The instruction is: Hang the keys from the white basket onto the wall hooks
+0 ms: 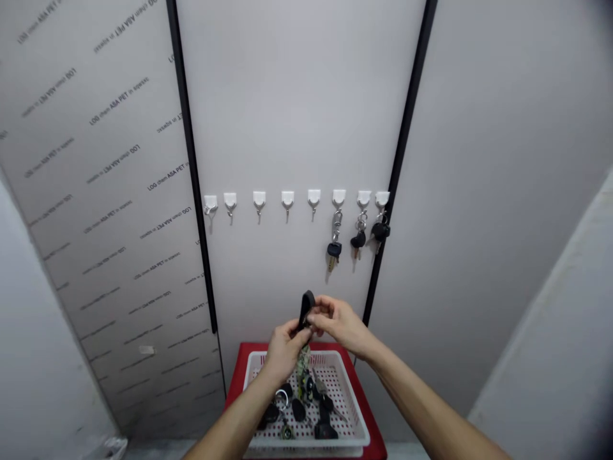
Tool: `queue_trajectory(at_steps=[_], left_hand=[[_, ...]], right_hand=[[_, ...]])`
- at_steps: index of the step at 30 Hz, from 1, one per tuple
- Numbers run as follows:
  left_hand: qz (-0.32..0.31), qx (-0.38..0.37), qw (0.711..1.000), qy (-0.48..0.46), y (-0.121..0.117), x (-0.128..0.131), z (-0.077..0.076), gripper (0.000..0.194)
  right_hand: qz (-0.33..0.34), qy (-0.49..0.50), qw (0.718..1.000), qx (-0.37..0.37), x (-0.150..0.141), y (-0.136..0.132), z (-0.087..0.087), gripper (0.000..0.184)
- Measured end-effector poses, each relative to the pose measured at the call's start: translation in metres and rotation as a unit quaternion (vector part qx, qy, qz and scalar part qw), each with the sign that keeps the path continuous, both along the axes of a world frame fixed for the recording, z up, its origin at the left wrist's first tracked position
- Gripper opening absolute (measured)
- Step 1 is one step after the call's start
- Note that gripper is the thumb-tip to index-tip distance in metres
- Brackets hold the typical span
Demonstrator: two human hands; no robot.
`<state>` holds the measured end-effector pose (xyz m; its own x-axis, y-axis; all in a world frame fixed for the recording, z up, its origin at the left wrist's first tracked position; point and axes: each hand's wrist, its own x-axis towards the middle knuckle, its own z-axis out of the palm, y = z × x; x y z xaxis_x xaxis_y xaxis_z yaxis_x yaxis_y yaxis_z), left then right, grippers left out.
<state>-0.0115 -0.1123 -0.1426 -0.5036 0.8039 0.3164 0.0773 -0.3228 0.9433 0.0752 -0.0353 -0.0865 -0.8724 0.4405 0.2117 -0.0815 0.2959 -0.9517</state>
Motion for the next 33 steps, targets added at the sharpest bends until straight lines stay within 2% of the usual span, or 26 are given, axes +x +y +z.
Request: queue_trajectory(at_steps=[4, 7, 11, 15, 18, 20, 22, 25, 28, 31, 33], left_hand=[[0.032, -0.003, 0.999, -0.007, 0.005, -0.002, 0.019, 0.018], [0.068, 0.008, 0.998, -0.012, 0.015, -0.005, 0.037, 0.019], [0.095, 0.057, 0.994, -0.016, 0.034, -0.012, 0.073, 0.017], [0.100, 0.112, 0.988, -0.029, 0.051, -0.018, 0.114, 0.015], [0.123, 0.118, 0.985, -0.024, 0.061, -0.023, 0.133, 0.014], [0.140, 0.103, 0.985, -0.017, 0.068, -0.029, 0.134, 0.014], [0.147, 0.079, 0.986, -0.004, 0.075, -0.034, 0.130, 0.015], [0.140, 0.048, 0.989, 0.019, 0.080, -0.039, 0.120, 0.016], [0.150, 0.041, 0.988, 0.023, 0.076, -0.040, 0.114, 0.009], [0.183, 0.072, 0.980, 0.033, 0.062, -0.038, 0.103, 0.020], [0.192, 0.102, 0.975, 0.053, 0.049, -0.039, 0.085, 0.026]], right_hand=[[-0.110, 0.055, 0.992, 0.022, -0.010, 0.006, 0.008, 0.016], [-0.144, 0.124, 0.981, 0.027, -0.021, 0.013, 0.022, 0.020], [-0.189, 0.235, 0.953, 0.037, -0.035, 0.021, 0.055, 0.033], [-0.230, 0.287, 0.925, 0.091, -0.047, 0.028, 0.093, 0.027], [-0.279, 0.277, 0.909, 0.142, -0.055, 0.035, 0.112, 0.022], [-0.314, 0.245, 0.903, 0.160, -0.061, 0.039, 0.117, 0.020], [-0.326, 0.202, 0.909, 0.161, -0.065, 0.043, 0.116, 0.018], [-0.311, 0.157, 0.923, 0.162, -0.067, 0.048, 0.109, 0.017], [-0.297, 0.158, 0.925, 0.175, -0.064, 0.050, 0.101, 0.020], [-0.308, 0.200, 0.906, 0.212, -0.052, 0.045, 0.089, 0.025], [-0.327, 0.227, 0.883, 0.250, -0.040, 0.038, 0.073, 0.026]])
